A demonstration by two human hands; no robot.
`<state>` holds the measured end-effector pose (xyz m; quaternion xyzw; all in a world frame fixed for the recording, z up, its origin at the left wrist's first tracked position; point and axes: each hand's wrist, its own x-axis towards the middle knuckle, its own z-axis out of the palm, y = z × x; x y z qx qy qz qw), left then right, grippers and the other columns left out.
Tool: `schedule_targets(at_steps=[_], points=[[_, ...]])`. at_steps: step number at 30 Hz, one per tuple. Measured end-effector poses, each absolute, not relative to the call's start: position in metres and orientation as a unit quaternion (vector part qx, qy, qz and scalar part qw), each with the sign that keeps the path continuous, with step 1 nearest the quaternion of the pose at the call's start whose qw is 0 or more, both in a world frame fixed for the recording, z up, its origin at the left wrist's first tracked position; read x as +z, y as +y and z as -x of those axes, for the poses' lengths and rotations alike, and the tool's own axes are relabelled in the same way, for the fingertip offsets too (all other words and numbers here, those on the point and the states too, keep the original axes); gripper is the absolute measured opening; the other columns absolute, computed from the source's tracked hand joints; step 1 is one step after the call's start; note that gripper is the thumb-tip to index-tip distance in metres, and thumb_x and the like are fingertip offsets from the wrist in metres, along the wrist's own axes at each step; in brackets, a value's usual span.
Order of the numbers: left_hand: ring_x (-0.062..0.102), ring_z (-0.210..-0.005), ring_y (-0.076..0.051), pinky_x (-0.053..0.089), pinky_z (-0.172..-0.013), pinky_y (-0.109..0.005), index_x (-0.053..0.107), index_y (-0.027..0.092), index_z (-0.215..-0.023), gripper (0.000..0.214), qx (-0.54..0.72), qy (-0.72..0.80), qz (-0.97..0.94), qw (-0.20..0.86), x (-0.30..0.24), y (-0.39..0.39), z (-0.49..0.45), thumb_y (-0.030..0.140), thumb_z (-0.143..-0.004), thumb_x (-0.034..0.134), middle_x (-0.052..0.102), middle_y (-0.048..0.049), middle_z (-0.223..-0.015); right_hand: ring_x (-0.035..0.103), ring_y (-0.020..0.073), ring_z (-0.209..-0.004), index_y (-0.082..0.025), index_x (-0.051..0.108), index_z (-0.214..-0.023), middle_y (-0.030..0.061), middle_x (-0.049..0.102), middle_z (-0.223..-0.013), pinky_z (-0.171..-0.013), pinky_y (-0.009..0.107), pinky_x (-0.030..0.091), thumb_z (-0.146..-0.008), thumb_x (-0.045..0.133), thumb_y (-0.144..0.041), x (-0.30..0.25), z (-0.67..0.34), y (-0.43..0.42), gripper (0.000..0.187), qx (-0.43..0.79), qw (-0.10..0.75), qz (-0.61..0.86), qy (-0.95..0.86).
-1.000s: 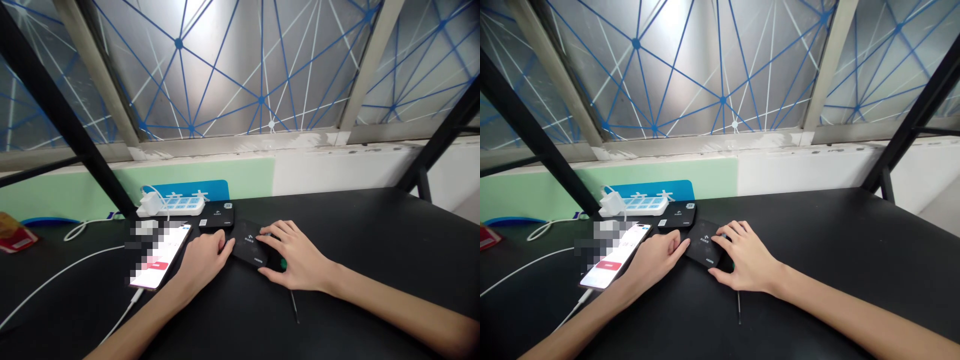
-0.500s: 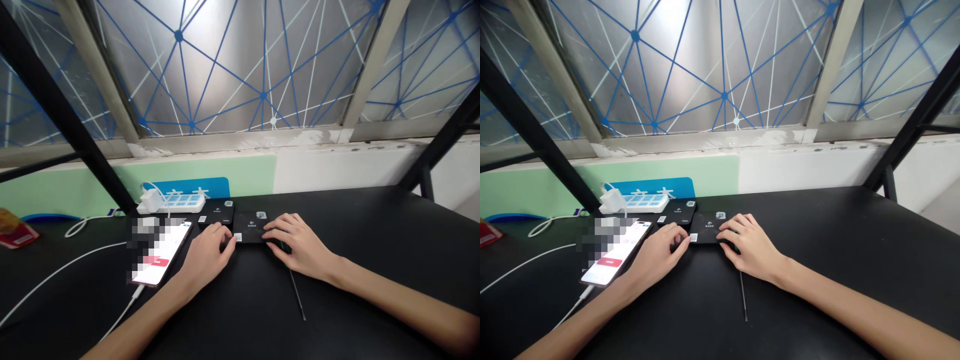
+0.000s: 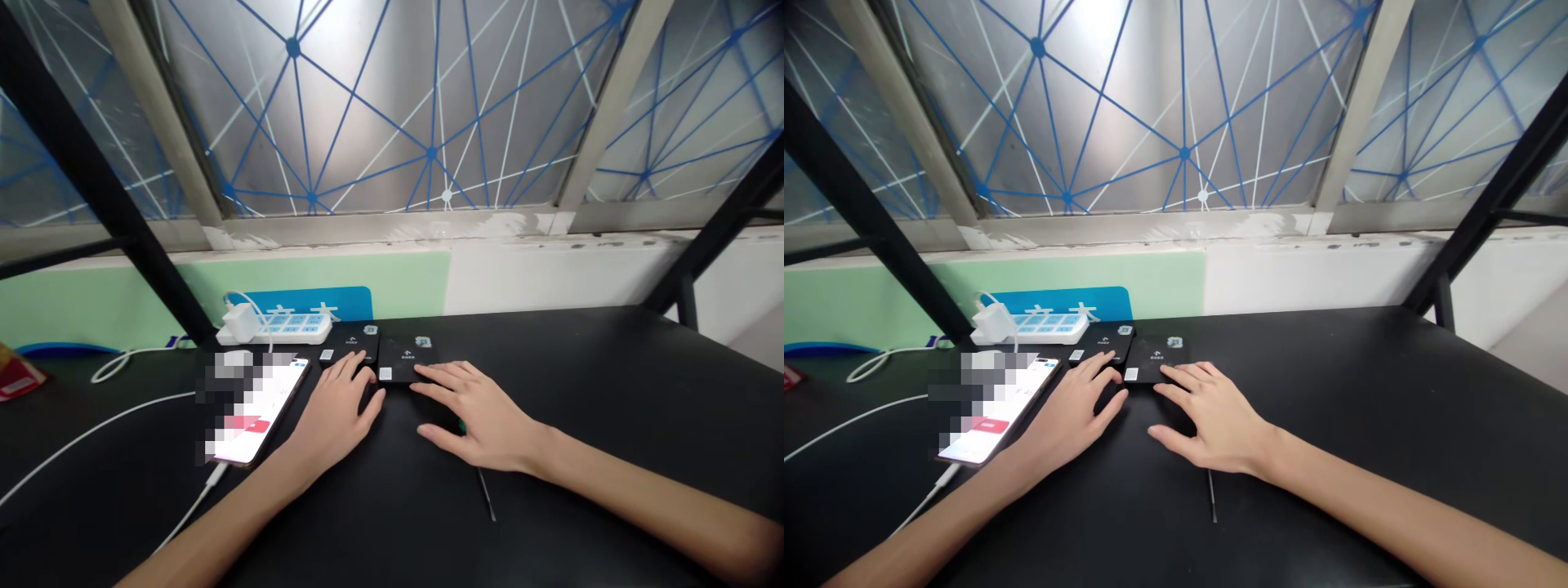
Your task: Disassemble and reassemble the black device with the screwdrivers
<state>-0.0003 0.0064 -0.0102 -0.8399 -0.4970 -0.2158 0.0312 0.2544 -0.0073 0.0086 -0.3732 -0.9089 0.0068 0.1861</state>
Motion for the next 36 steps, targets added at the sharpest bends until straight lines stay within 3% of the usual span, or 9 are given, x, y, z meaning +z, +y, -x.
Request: schedule_targets(at_steps=[9,15,21,25,31,36], points=[[0.043,-0.135,-0.031,0.038,-0.107,-0.050,0.062,0.019,-0.107,0.023,-0.183,-0.499,0.845,0.050,-0.007,0.002,0.000,0.035,-0.094,0.051,0.050,-0.0120,-0.145,0.036,0.0307,-0.142,-0.021,0.051,-0.142,0.0127,0.037,-0.155,-0.116,0.052,0.031,-0.095,0.046,-0.055,0.003,-0.258,0.002,0.058,0.033,0.170,0.394,-0.903],[0.044,-0.134,-0.032,0.039,-0.107,-0.051,0.063,0.020,-0.108,0.025,-0.182,-0.494,0.849,0.039,-0.005,0.000,0.000,0.035,-0.093,0.051,0.051,-0.0109,-0.144,0.032,0.0310,-0.144,-0.023,0.050,-0.143,0.0111,0.034,-0.157,-0.116,0.052,0.032,-0.097,0.045,-0.052,0.002,-0.258,0.004,0.054,0.027,0.173,0.401,-0.899],[0.042,-0.136,-0.030,0.038,-0.108,-0.049,0.057,0.020,-0.123,0.034,-0.180,-0.489,0.852,0.057,-0.005,-0.001,0.001,0.034,-0.094,0.049,0.049,-0.0097,-0.146,0.028,0.0348,-0.145,-0.024,0.047,-0.145,0.0122,0.029,-0.159,-0.114,0.054,0.033,-0.095,0.048,-0.055,-0.003,-0.261,0.004,0.059,0.002,0.160,0.395,-0.905],[0.033,-0.141,-0.031,0.034,-0.111,-0.051,0.045,0.019,-0.140,0.047,-0.197,-0.497,0.841,0.085,-0.008,0.002,0.001,0.036,-0.095,0.046,0.037,-0.0103,-0.154,0.026,0.0354,-0.146,-0.023,0.048,-0.144,0.0136,0.028,-0.159,-0.113,0.055,0.033,-0.096,0.045,-0.055,-0.003,-0.262,0.002,0.058,-0.001,0.146,0.395,-0.907],[0.031,-0.143,-0.034,0.027,-0.114,-0.056,0.039,0.018,-0.146,0.055,-0.167,-0.507,0.842,0.080,-0.016,0.008,0.005,0.043,-0.097,0.043,0.038,-0.0129,-0.154,0.031,0.0381,-0.142,-0.021,0.054,-0.137,0.0155,0.035,-0.155,-0.109,0.058,0.035,-0.093,0.052,-0.049,-0.006,-0.260,0.002,0.053,-0.021,0.162,0.391,-0.906],[0.035,-0.140,-0.035,0.029,-0.112,-0.057,0.041,0.017,-0.146,0.056,-0.150,-0.509,0.845,0.070,-0.014,0.006,0.007,0.044,-0.097,0.043,0.041,-0.0142,-0.152,0.047,0.0355,-0.126,-0.022,0.061,-0.125,0.0158,0.049,-0.142,-0.101,0.057,0.041,-0.090,0.056,-0.040,-0.004,-0.259,0.001,0.039,-0.032,0.189,0.393,-0.899]])
